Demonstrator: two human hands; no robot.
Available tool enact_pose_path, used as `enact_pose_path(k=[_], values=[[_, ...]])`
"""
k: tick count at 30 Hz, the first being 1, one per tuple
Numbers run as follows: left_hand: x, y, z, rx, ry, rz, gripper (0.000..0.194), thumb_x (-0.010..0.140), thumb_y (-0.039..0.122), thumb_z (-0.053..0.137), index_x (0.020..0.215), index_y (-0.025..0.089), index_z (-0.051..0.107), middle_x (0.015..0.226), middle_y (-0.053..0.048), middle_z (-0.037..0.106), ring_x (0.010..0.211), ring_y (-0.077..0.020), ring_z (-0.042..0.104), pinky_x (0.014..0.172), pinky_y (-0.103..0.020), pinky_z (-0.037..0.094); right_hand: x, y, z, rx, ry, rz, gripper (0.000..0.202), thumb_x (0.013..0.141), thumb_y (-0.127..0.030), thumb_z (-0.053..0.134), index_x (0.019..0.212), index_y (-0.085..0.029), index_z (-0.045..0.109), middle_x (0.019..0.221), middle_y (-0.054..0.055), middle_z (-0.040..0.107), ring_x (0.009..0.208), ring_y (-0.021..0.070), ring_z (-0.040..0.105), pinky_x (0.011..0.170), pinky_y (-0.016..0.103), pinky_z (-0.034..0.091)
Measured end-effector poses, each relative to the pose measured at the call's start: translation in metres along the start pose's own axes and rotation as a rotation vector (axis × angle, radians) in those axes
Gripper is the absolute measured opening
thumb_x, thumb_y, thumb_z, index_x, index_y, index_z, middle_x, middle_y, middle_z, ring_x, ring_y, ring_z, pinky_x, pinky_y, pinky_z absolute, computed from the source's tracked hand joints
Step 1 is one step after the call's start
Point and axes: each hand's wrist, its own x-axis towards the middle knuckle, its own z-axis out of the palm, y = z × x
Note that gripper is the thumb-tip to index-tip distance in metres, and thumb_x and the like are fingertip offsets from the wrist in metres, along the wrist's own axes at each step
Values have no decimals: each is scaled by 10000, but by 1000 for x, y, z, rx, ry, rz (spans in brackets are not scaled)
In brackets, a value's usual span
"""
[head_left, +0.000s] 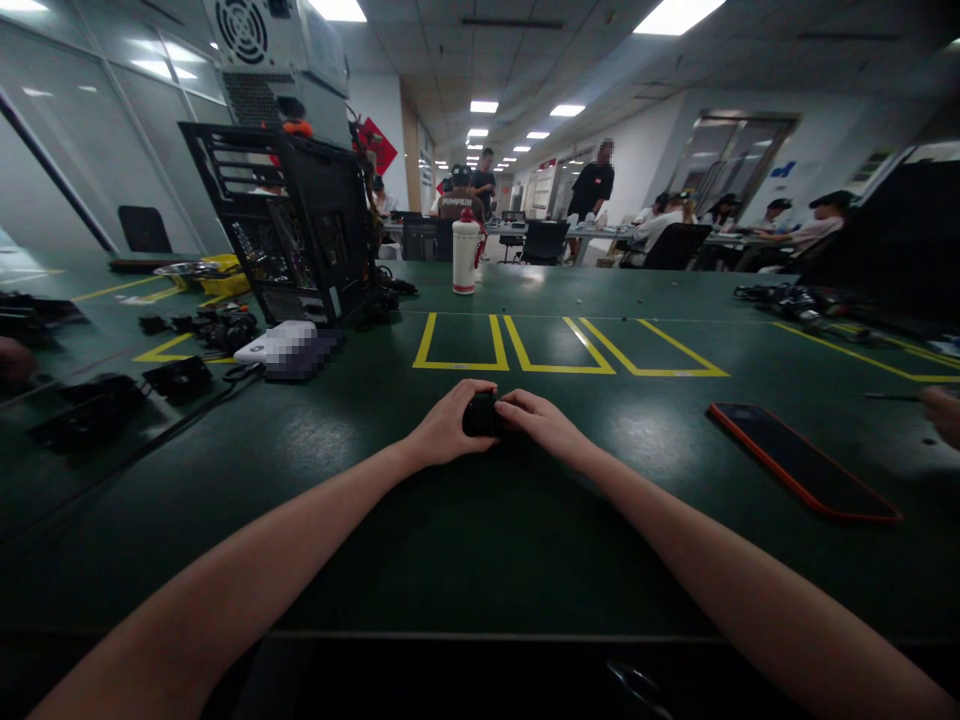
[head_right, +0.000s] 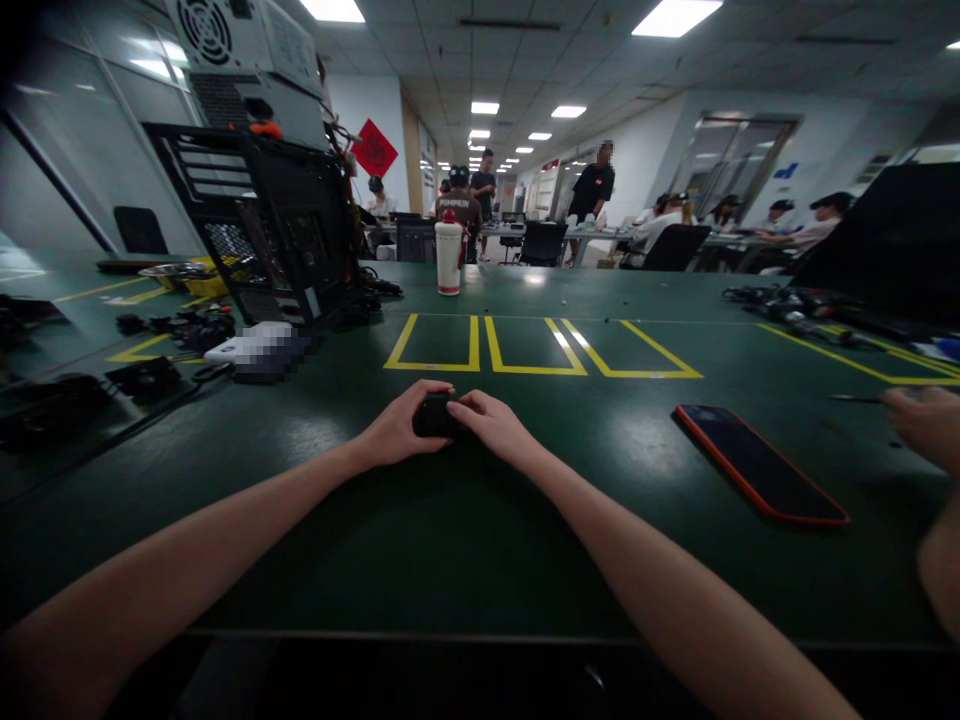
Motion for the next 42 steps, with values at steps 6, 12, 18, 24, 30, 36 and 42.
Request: enact_pose_path(k=[6, 12, 18, 24, 30, 36, 42], values=[[0, 2, -1, -3, -4, -12, 599, 631, 224, 679, 1154, 208, 389, 1130, -61, 481, 1038, -213, 484, 905, -381, 398, -3, -3, 4, 115, -7, -8, 269, 792, -391, 496, 1010, -238, 458, 840, 9, 562, 808, 153, 570, 743, 337, 478], [0, 0, 0, 14, 7, -8, 605, 623, 230, 684, 1151, 210, 388, 1128, -57, 486, 1044, -216, 482, 907, -378, 393, -7, -3, -3, -42, -37, -54, 316, 766, -394, 537, 1032, -234, 472, 889, 23, 585, 815, 157, 572, 759, 359, 457], [0, -1, 1, 11, 13, -1, 602, 622, 233, 684, 1147, 221, 391, 1128, -47, 487, 1044, -215, 482, 914, -381, 389, -6, -6, -2, 26, -46, -54, 294, 737, -344, 583, 978, -193, 505, 1008, 51, 565, 903, 172, 558, 803, 358, 451], [0, -1, 1, 10, 9, 8, 608, 620, 232, 689, 1149, 213, 389, 1131, -55, 485, 1050, -211, 477, 920, -378, 386, -4, -6, 2, 116, -11, 13, 295, 770, -387, 529, 1004, -214, 479, 885, 22, 568, 831, 156, 564, 755, 325, 468], [0, 1, 0, 4, 15, 15, 602, 625, 230, 684, 1150, 211, 391, 1122, -58, 488, 1044, -213, 482, 915, -382, 389, -4, -2, 1, -51, 17, -44, 280, 796, -437, 466, 972, -222, 502, 785, -2, 568, 704, 131, 554, 650, 285, 461], [0, 1, 0, 15, 7, 4, 592, 626, 228, 681, 1142, 215, 394, 1126, -57, 487, 1048, -215, 482, 920, -385, 386, -5, -1, -2, -81, -27, -35, 323, 783, -427, 495, 1011, -199, 524, 882, 36, 587, 736, 138, 557, 623, 269, 457], [0, 1, 1, 23, 14, 0, 590, 627, 224, 677, 1144, 208, 393, 1143, -61, 484, 1076, -218, 468, 939, -383, 374, -3, -6, 0, -390, 95, -64, 396, 853, -450, 344, 715, -175, 593, 716, 36, 522, 676, 149, 511, 658, 306, 416]])
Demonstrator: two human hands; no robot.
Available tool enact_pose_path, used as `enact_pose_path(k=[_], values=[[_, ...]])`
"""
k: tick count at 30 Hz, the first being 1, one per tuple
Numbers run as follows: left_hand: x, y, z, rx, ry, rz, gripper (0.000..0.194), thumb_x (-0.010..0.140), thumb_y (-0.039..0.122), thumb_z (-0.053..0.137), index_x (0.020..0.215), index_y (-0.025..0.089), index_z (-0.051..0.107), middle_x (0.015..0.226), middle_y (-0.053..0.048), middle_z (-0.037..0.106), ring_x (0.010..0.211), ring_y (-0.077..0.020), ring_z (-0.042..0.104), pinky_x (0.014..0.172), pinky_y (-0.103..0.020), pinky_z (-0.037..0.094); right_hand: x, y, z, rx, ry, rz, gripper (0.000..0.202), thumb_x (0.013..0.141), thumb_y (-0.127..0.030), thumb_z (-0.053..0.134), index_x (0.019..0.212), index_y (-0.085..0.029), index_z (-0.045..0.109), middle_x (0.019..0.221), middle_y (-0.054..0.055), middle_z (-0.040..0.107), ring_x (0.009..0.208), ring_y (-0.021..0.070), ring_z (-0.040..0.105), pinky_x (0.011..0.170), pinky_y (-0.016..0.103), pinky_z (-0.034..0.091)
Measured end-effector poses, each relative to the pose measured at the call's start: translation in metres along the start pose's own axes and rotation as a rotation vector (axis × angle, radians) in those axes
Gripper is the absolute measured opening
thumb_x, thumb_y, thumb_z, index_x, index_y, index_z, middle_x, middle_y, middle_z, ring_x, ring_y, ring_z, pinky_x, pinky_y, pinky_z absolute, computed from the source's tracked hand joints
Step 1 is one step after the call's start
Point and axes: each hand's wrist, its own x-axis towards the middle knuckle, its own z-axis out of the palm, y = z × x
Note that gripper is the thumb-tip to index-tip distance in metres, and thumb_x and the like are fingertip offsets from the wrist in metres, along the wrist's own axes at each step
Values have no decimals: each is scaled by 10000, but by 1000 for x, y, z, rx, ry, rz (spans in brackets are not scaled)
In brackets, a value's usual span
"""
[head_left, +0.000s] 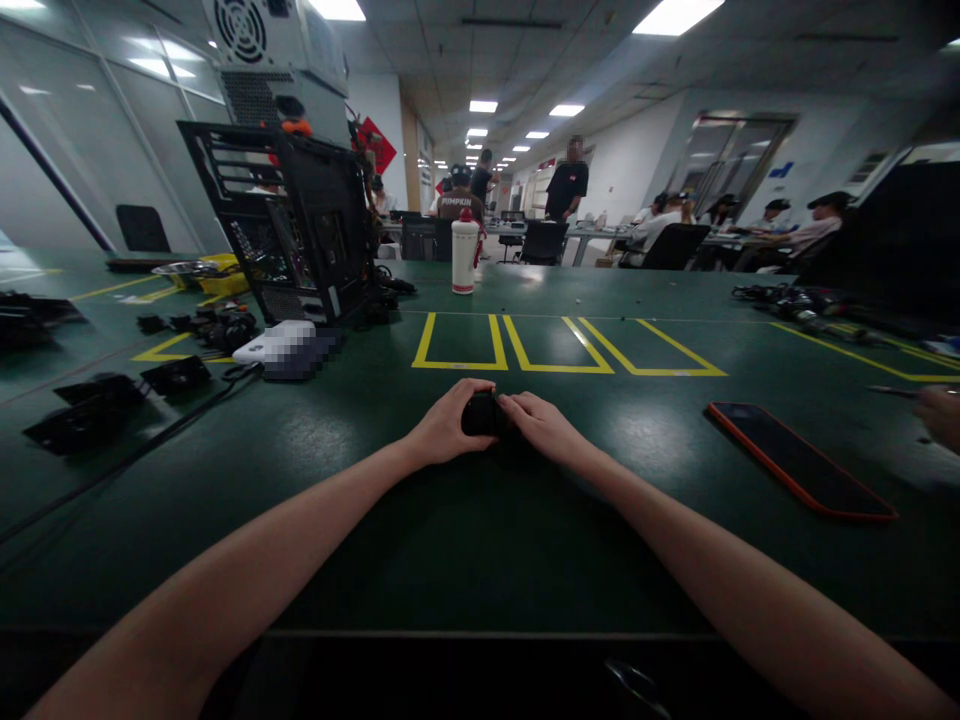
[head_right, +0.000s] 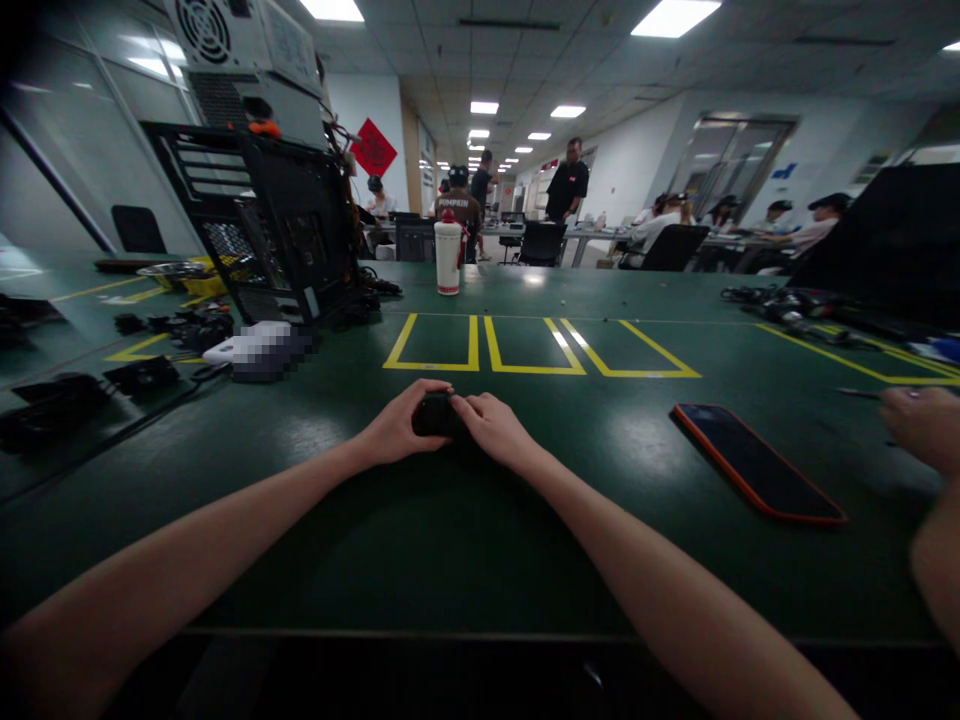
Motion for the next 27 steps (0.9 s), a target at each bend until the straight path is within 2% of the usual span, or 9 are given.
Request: enact_pose_path(k=[2, 5, 7, 11, 15, 18, 20, 24, 27], values=[[0, 0, 0, -1, -2, 2, 592, 628, 220, 675, 1147, 204, 391, 1143, -62, 485, 1078, -217, 467, 945, -383, 369, -1, 0, 2, -50, 20, -17, 390, 866, -422, 325, 742, -172, 598, 738, 50, 529, 721, 168, 519, 710, 338, 410], [1, 0, 0, -10, -6, 5, 596, 628, 221, 676, 1150, 197, 390, 1135, -64, 485, 1068, -213, 471, 942, -379, 372, -6, -3, 3, -12, 69, -77, 293, 854, -370, 381, 994, -178, 554, 905, 75, 549, 838, 188, 536, 768, 363, 422], [1, 0, -1, -19, -8, 4, 598, 626, 223, 676, 1151, 201, 390, 1133, -63, 483, 1058, -212, 474, 930, -380, 381, -11, -6, 2, 19, 94, -145, 313, 828, -325, 442, 1110, -197, 482, 1030, 84, 523, 907, 189, 535, 791, 363, 437], [0, -1, -2, -38, -1, -2, 593, 624, 206, 668, 1149, 212, 391, 1145, -62, 481, 1068, -217, 469, 933, -392, 375, -18, -10, 0, -38, 78, -285, 366, 766, -221, 524, 1127, -221, 464, 1107, 70, 503, 1018, 204, 501, 882, 386, 412], [0, -3, -1, -49, 14, -33, 592, 617, 209, 666, 1146, 205, 401, 1141, -65, 491, 1062, -222, 478, 932, -400, 372, -18, -9, -1, -106, 39, -309, 408, 775, -219, 511, 1175, -216, 434, 1165, 76, 484, 1072, 220, 469, 926, 405, 375], [1, -6, 0, -81, 3, -67, 592, 618, 234, 668, 1149, 205, 409, 1132, -66, 503, 1055, -229, 489, 924, -413, 377, -12, -8, 0, -131, 9, -263, 338, 830, -278, 441, 1160, -207, 449, 1090, 82, 511, 980, 208, 506, 864, 391, 404], [2, -8, 0, -113, -18, -86, 594, 623, 250, 668, 1155, 199, 409, 1128, -72, 512, 1055, -230, 495, 926, -416, 376, -7, -7, 2, -159, -3, -236, 284, 868, -309, 362, 1084, -189, 502, 998, 82, 527, 914, 193, 514, 832, 370, 410], [3, -14, 2, -158, -70, -143, 604, 630, 309, 675, 1160, 189, 410, 1110, -80, 529, 1030, -229, 516, 910, -415, 393, 4, -1, 7, -225, -13, -187, 367, 900, -333, 255, 841, -171, 579, 847, 72, 516, 837, 182, 501, 811, 360, 400], [4, -18, 3, -179, -84, -167, 614, 623, 328, 686, 1156, 184, 416, 1101, -81, 531, 1019, -225, 522, 902, -407, 404, 5, 2, 10, -210, 26, -122, 393, 902, -353, 246, 835, -165, 585, 853, 79, 515, 829, 182, 508, 808, 366, 402]])
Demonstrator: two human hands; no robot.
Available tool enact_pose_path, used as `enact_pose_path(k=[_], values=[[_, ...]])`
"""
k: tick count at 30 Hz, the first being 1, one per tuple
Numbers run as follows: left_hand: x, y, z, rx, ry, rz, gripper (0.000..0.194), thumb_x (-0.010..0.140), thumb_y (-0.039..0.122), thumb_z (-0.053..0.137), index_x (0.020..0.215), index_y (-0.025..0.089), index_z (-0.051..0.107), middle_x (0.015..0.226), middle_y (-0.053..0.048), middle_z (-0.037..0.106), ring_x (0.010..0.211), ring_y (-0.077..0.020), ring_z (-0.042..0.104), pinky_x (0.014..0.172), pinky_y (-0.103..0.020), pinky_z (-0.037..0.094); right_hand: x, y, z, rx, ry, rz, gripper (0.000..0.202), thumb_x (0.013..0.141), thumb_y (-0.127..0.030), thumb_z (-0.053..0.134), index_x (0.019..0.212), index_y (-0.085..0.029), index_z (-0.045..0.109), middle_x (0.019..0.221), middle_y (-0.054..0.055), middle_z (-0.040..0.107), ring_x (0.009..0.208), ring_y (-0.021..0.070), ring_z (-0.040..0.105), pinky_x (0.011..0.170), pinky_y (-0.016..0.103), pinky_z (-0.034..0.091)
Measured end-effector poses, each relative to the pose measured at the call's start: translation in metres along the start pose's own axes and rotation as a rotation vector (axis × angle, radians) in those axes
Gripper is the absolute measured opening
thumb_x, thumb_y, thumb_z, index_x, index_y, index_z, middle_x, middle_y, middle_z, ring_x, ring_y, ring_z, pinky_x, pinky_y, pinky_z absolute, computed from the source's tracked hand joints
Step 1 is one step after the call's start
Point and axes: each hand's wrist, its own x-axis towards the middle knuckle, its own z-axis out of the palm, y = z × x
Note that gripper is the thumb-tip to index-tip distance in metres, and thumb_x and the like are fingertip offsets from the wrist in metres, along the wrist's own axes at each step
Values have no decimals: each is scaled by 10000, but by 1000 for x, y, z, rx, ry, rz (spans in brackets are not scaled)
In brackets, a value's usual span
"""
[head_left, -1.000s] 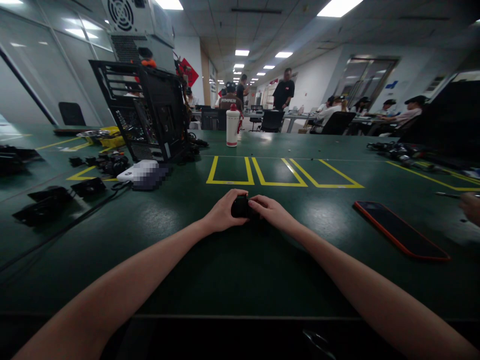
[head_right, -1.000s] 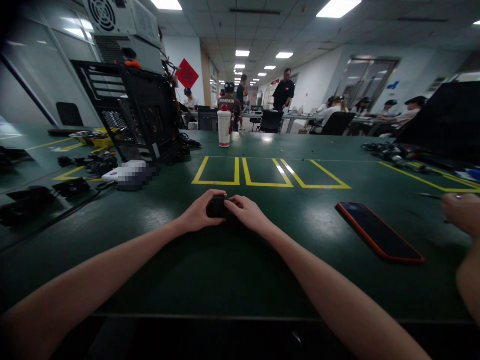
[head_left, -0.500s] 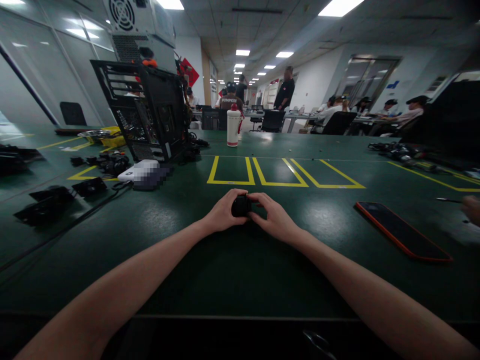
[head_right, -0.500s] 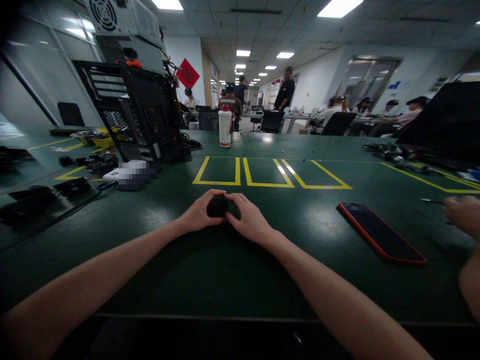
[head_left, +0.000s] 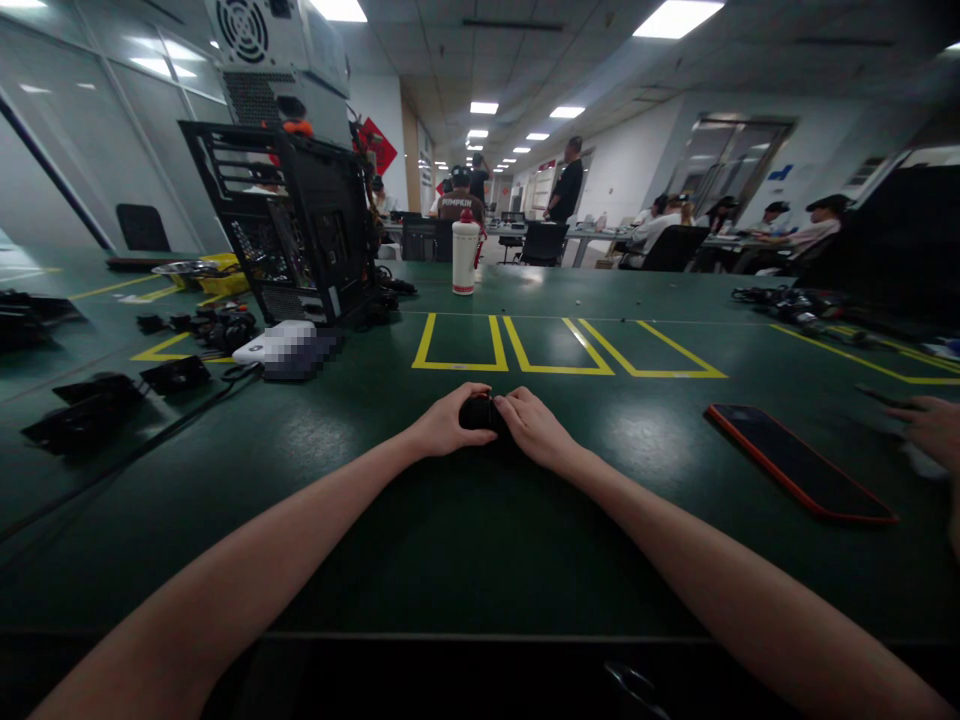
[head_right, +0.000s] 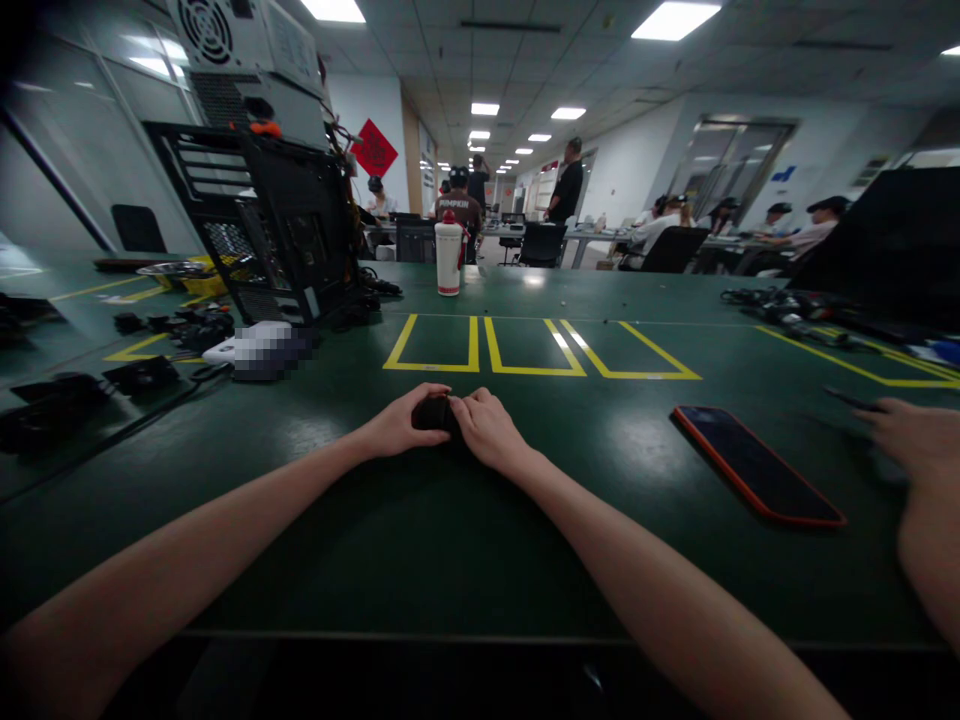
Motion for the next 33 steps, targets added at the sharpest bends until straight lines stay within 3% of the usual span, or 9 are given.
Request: enact_pose_path(k=[6, 11, 16, 20, 26, 30, 33], values=[[0, 2, -1, -8, 3, 17, 600, 618, 272, 685, 1152, 185, 425, 1112, -78, 527, 1026, -227, 518, 909, -412, 397, -14, -5, -5, 182, 62, -74, 304, 841, -297, 427, 1125, -194, 457, 1063, 80, 507, 981, 191, 506, 881, 379, 402], [-5, 8, -1, 79, 59, 65, 610, 626, 277, 683, 1161, 187, 405, 1151, -86, 496, 1070, -236, 484, 936, -415, 377, -16, -7, -11, 271, 0, -134, 346, 774, -210, 519, 1116, -209, 463, 1083, 77, 509, 1014, 213, 502, 910, 428, 393], [-9, 17, 1, 204, 108, 150, 598, 632, 228, 672, 1158, 201, 388, 1144, -74, 476, 1075, -232, 463, 941, -403, 372, -14, -6, -10, 460, -38, -105, 318, 781, -204, 510, 1095, -204, 459, 1113, 72, 493, 1062, 194, 488, 945, 396, 378], [-11, 21, 2, 262, 113, 192, 600, 628, 200, 669, 1153, 215, 380, 1127, -65, 467, 1064, -232, 459, 929, -403, 381, -12, -7, -9, 714, -152, 11, 285, 807, -231, 473, 1085, -192, 423, 1082, 65, 521, 1023, 171, 520, 891, 354, 422], [-12, 21, 2, 289, 111, 200, 602, 628, 191, 669, 1148, 226, 368, 1115, -56, 459, 1053, -232, 457, 917, -406, 386, -8, -10, -7, 797, -122, 184, 200, 799, -285, 473, 977, -194, 468, 942, 29, 537, 918, 165, 531, 806, 325, 445], [-11, 20, 2, 277, 112, 215, 606, 627, 195, 669, 1149, 225, 363, 1104, -52, 457, 1035, -224, 463, 907, -393, 393, -7, -8, -3, 823, -95, 180, 207, 811, -354, 456, 980, -238, 438, 757, -27, 495, 727, 125, 532, 678, 284, 464], [-11, 19, 3, 281, 121, 216, 605, 625, 194, 668, 1147, 218, 363, 1096, -51, 456, 1028, -219, 464, 899, -383, 397, -9, -6, -4, 835, -128, 147, 228, 808, -387, 464, 981, -240, 441, 733, -32, 489, 711, 121, 533, 677, 289, 465]])
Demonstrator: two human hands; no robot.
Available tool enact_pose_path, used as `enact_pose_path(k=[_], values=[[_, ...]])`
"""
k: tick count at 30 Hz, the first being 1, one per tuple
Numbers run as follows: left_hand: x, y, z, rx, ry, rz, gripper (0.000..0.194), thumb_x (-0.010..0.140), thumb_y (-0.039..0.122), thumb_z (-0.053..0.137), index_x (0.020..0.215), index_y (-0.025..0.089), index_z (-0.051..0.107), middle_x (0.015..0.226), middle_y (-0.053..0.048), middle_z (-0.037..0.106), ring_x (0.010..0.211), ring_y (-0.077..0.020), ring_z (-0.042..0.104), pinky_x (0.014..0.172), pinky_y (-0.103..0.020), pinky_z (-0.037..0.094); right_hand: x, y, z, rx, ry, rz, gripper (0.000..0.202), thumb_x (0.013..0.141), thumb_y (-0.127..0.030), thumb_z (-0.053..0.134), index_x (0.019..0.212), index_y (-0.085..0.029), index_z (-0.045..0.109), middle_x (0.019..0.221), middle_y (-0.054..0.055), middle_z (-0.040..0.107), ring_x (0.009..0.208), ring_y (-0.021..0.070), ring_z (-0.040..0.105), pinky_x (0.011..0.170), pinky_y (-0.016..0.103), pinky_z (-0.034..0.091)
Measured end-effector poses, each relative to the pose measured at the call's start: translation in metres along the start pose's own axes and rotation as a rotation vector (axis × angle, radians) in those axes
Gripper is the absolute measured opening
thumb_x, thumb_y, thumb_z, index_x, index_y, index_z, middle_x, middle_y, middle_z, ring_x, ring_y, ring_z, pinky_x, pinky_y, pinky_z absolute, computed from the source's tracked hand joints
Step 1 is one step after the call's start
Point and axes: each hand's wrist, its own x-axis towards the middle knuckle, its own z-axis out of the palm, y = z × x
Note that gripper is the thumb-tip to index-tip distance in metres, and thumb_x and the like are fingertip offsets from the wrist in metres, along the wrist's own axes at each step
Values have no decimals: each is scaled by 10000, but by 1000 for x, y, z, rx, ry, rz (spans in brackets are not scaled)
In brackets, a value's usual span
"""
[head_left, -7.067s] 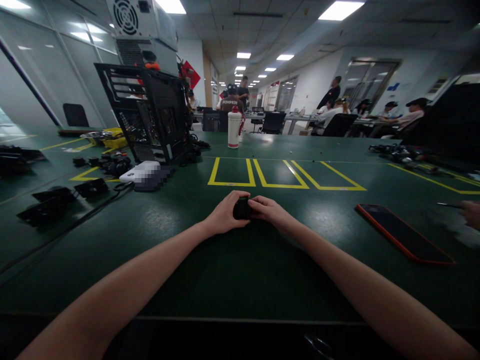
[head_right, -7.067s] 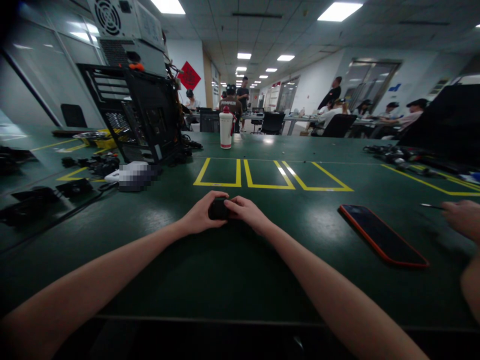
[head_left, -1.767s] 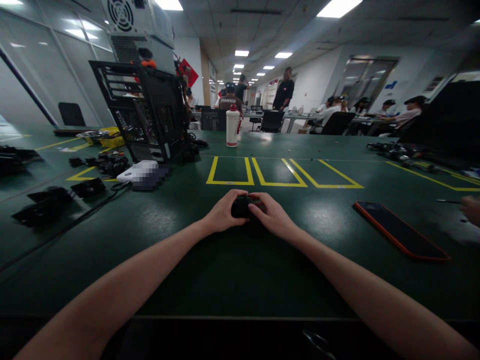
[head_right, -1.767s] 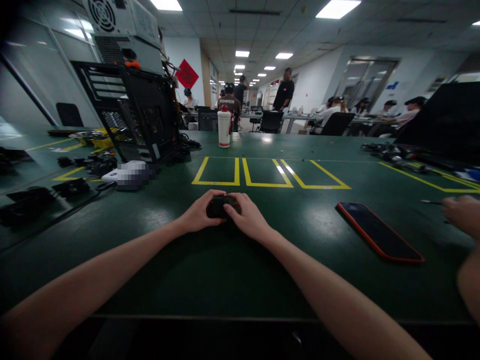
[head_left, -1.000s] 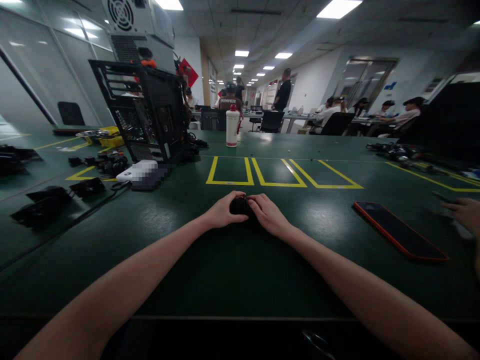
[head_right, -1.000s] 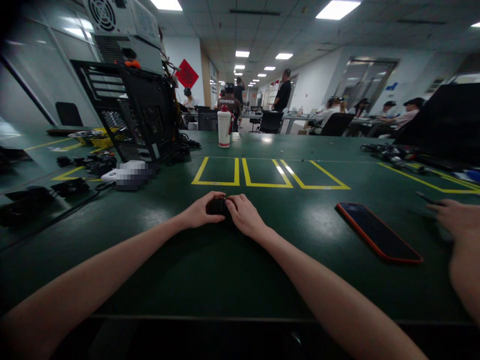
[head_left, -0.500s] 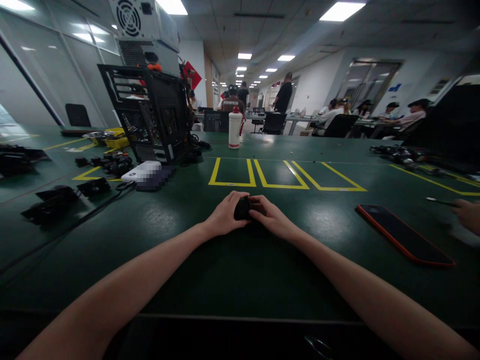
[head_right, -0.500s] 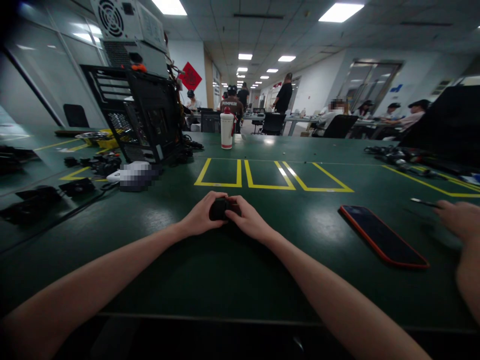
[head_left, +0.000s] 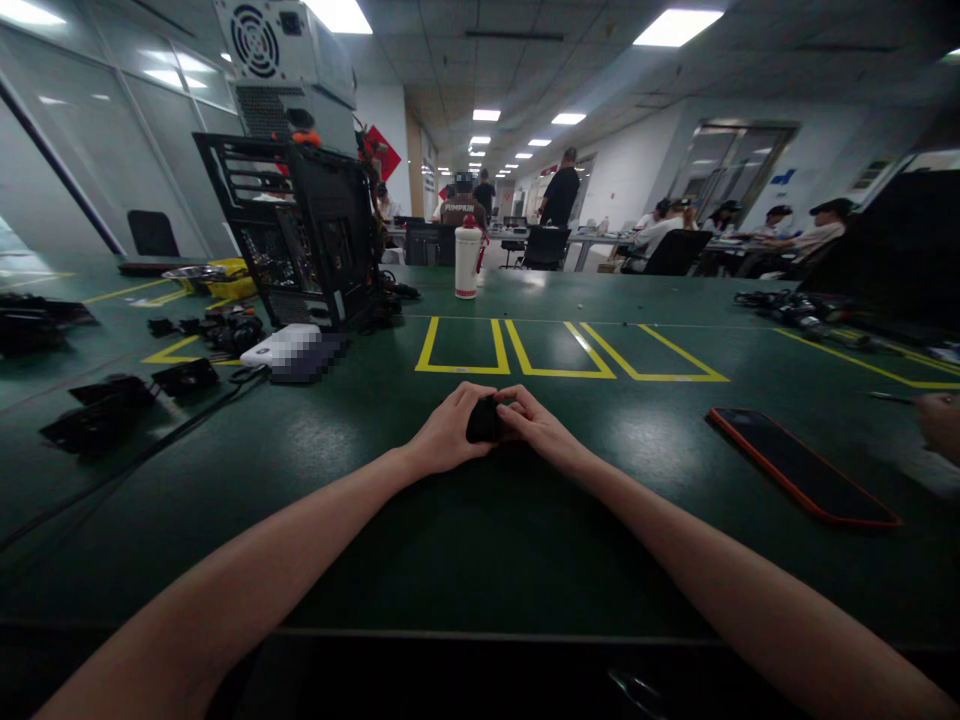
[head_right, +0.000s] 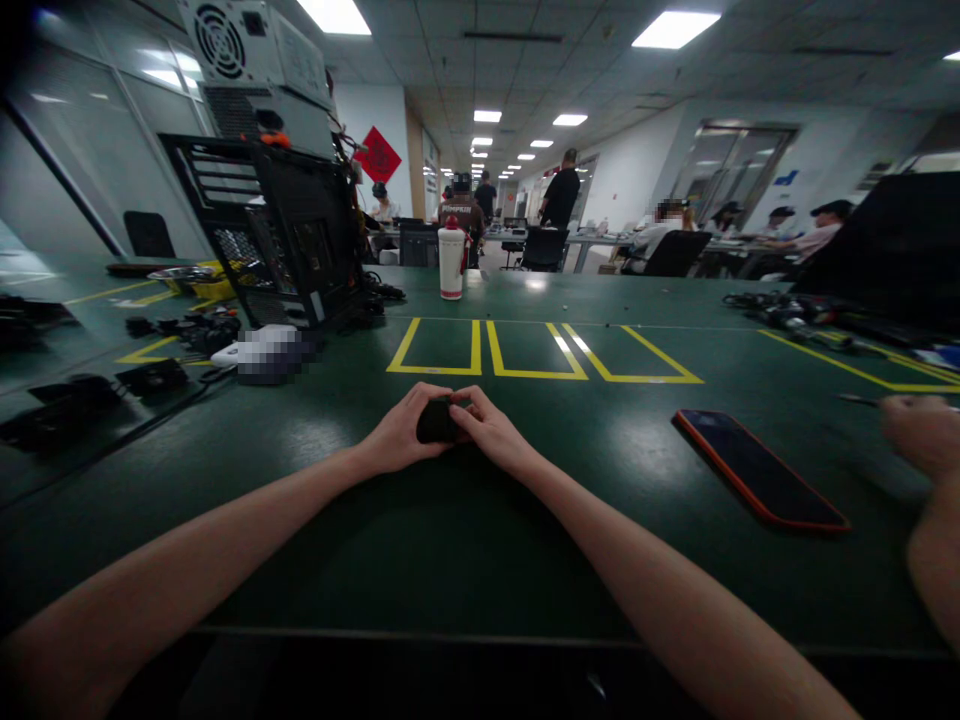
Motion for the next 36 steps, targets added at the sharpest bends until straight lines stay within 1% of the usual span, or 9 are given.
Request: enact_pose_path(k=[6, 11, 14, 17, 20, 25, 28, 32, 36], values=[[-1, 0, -1, 16, -15, -7, 601, 634, 208, 664, 1153, 225, 361, 1106, -54, 451, 1028, -224, 464, 888, -389, 402, -3, -4, -8, -7, -93, -45, 347, 715, -284, 614, 1028, -220, 478, 1021, 27, 532, 938, 158, 532, 830, 328, 438], [-1, -1, -1, 29, -23, -9, 610, 629, 202, 669, 1153, 227, 357, 1107, -55, 449, 1029, -230, 462, 889, -402, 403, 3, 1, -4, -44, 17, 58, 240, 773, -383, 523, 868, -163, 545, 853, 25, 549, 831, 155, 546, 790, 330, 444], [-1, -1, 0, 31, -21, -1, 612, 628, 197, 670, 1153, 223, 356, 1104, -53, 449, 1029, -227, 462, 890, -395, 406, 5, 1, 0, -5, 40, 66, 262, 792, -386, 495, 967, -192, 509, 870, 20, 549, 796, 143, 552, 740, 311, 464], [0, -1, 0, 23, -17, 13, 605, 628, 198, 670, 1148, 218, 361, 1100, -51, 449, 1026, -220, 463, 895, -382, 405, 4, 1, 0, -62, 29, 38, 303, 815, -411, 451, 1065, -239, 447, 818, -1, 549, 729, 134, 559, 684, 306, 477], [0, -1, 0, 23, -18, 7, 600, 630, 205, 669, 1146, 221, 362, 1098, -50, 449, 1024, -220, 462, 897, -384, 403, 2, 1, -5, -187, 17, 26, 316, 821, -452, 418, 1029, -222, 477, 781, -4, 544, 717, 137, 557, 682, 310, 473], [0, -1, -1, 41, -30, -11, 607, 633, 218, 667, 1153, 218, 355, 1105, -55, 444, 1018, -222, 462, 882, -382, 411, 0, -1, -12, -239, -108, 43, 344, 776, -443, 505, 990, -174, 521, 938, 47, 571, 810, 146, 552, 720, 290, 457], [0, -1, 0, 41, -24, 7, 602, 636, 214, 664, 1152, 211, 354, 1101, -57, 445, 1024, -217, 458, 897, -375, 402, 3, -1, -12, -268, -89, 108, 384, 796, -504, 429, 857, -146, 554, 804, 51, 591, 697, 141, 556, 648, 274, 446], [0, -2, 1, 37, -20, 18, 594, 642, 215, 659, 1150, 211, 353, 1100, -57, 445, 1031, -214, 455, 907, -370, 396, 6, 2, -10, -422, 63, 141, 527, 822, -563, 275, 597, -150, 512, 552, 25, 520, 505, 126, 493, 518, 254, 380], [0, -2, 0, 37, -18, 10, 593, 644, 226, 658, 1154, 210, 356, 1098, -61, 448, 1021, -216, 462, 896, -375, 402, 4, 6, -8, -468, 123, 50, 487, 831, -557, 258, 632, -172, 480, 553, 1, 510, 499, 122, 490, 501, 240, 365]])
